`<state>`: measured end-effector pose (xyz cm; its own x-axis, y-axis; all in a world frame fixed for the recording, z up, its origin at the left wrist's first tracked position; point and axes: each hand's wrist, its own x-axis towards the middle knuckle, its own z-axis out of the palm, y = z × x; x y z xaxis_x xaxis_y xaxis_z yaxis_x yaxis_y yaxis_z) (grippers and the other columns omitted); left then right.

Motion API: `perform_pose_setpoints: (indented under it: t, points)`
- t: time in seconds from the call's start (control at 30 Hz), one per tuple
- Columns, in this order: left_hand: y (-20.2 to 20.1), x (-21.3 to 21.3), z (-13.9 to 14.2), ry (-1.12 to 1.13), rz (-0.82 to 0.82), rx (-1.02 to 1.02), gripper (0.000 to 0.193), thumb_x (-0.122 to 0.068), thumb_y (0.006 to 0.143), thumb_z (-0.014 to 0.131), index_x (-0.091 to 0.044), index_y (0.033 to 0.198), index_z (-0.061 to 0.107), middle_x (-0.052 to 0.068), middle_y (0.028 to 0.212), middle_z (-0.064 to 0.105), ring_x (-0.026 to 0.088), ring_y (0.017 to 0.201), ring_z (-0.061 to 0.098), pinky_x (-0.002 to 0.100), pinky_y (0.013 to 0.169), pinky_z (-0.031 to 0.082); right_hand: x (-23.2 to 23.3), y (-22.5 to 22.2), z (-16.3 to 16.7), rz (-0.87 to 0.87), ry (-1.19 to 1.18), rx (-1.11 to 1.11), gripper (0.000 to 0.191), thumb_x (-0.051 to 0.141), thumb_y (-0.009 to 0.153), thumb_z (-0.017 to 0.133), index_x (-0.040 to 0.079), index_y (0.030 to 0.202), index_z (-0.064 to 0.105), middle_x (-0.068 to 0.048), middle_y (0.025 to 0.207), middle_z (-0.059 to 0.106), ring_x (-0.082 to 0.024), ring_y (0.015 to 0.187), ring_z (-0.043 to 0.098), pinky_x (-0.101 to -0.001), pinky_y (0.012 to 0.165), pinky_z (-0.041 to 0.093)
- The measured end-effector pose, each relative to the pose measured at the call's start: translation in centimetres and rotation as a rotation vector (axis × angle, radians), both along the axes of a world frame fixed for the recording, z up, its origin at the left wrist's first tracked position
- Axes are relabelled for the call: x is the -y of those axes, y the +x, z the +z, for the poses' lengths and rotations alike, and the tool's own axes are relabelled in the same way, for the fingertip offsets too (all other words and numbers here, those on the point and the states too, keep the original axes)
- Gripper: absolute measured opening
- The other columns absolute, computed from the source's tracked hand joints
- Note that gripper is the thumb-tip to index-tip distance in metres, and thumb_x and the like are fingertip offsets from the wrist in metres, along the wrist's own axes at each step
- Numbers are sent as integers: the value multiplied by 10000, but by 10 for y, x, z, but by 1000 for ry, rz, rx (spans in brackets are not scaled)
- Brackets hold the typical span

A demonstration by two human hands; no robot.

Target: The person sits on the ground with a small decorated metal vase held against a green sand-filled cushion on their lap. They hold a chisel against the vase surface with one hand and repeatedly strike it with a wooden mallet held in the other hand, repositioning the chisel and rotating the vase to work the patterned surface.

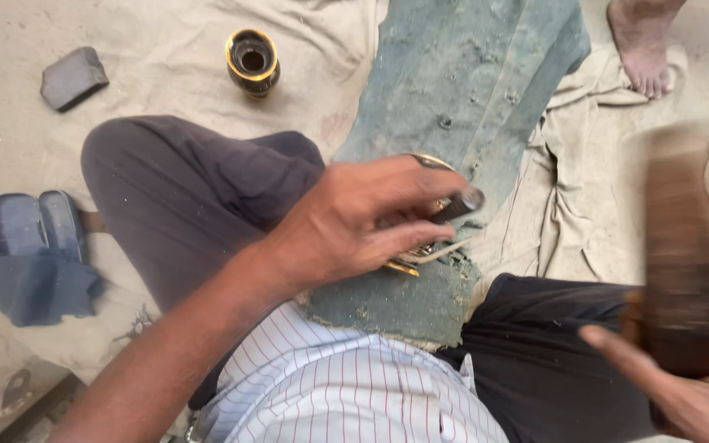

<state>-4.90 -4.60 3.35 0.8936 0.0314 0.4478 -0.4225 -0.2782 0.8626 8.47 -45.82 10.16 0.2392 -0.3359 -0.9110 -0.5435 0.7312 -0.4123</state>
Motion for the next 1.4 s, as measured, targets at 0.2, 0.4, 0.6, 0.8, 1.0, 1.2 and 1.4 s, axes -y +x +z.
perform_pose_setpoints:
  t: [0.2, 0.4, 0.6, 0.8, 1.0, 1.2, 1.4]
  points:
    - [-7, -6, 4, 5, 99, -106, 394, -226, 925, 796, -120, 1280, 665, 30, 999, 745, 112, 856, 748, 239, 756, 649, -50, -20, 36, 1802, -1067, 483, 445, 145, 910, 778, -14, 1215, 495, -152, 683, 592, -269, 538, 622, -410, 496, 549]
    - [-7, -1, -5, -92, 79, -158, 447, -226, 911, 792, -88, 1311, 647, 54, 1006, 739, 126, 836, 742, 232, 730, 666, -28, -6, 38, 1817, -1075, 461, 476, 186, 905, 779, -7, 1212, 471, -141, 668, 537, -270, 547, 572, -386, 440, 545]
    - [-6, 7, -9, 6, 120, -99, 433, -219, 938, 779, -111, 1332, 632, 33, 991, 732, 109, 810, 732, 228, 702, 642, 20, 39, 7, 1874, -1221, 446, 417, 208, 935, 743, -8, 1158, 464, -125, 542, 496, -251, 399, 534, -364, 344, 498]
    - [-8, 7, -13, 30, 130, -85, 436, -233, 945, 781, -156, 1344, 621, -3, 927, 712, 98, 785, 726, 229, 690, 632, 42, 52, 5, 1965, -1343, 289, 427, 213, 891, 779, -6, 1139, 508, -140, 610, 538, -250, 453, 576, -367, 407, 532]
    - [-8, 8, -14, 43, 133, -23, 430, -246, 980, 778, -173, 1366, 603, -10, 954, 697, 92, 840, 737, 217, 738, 650, 26, 51, -5, 2067, -1377, 304, 439, 218, 847, 815, -4, 1120, 552, -154, 677, 579, -249, 506, 617, -370, 470, 566]
    - [-10, 7, -15, 34, 158, -59, 435, -252, 979, 773, -153, 1368, 605, 2, 955, 703, 101, 795, 723, 231, 699, 629, 10, 46, 8, 2089, -1389, 245, 452, 223, 803, 851, -2, 1101, 596, -169, 745, 621, -248, 559, 659, -373, 532, 600]
    - [-15, 6, -11, 120, 176, -41, 396, -234, 986, 782, -151, 1340, 625, 24, 977, 710, 105, 791, 703, 232, 704, 635, -54, 32, 27, 2217, -1395, 430, 466, 228, 759, 887, 0, 1082, 640, -184, 812, 663, -247, 613, 700, -376, 595, 634]
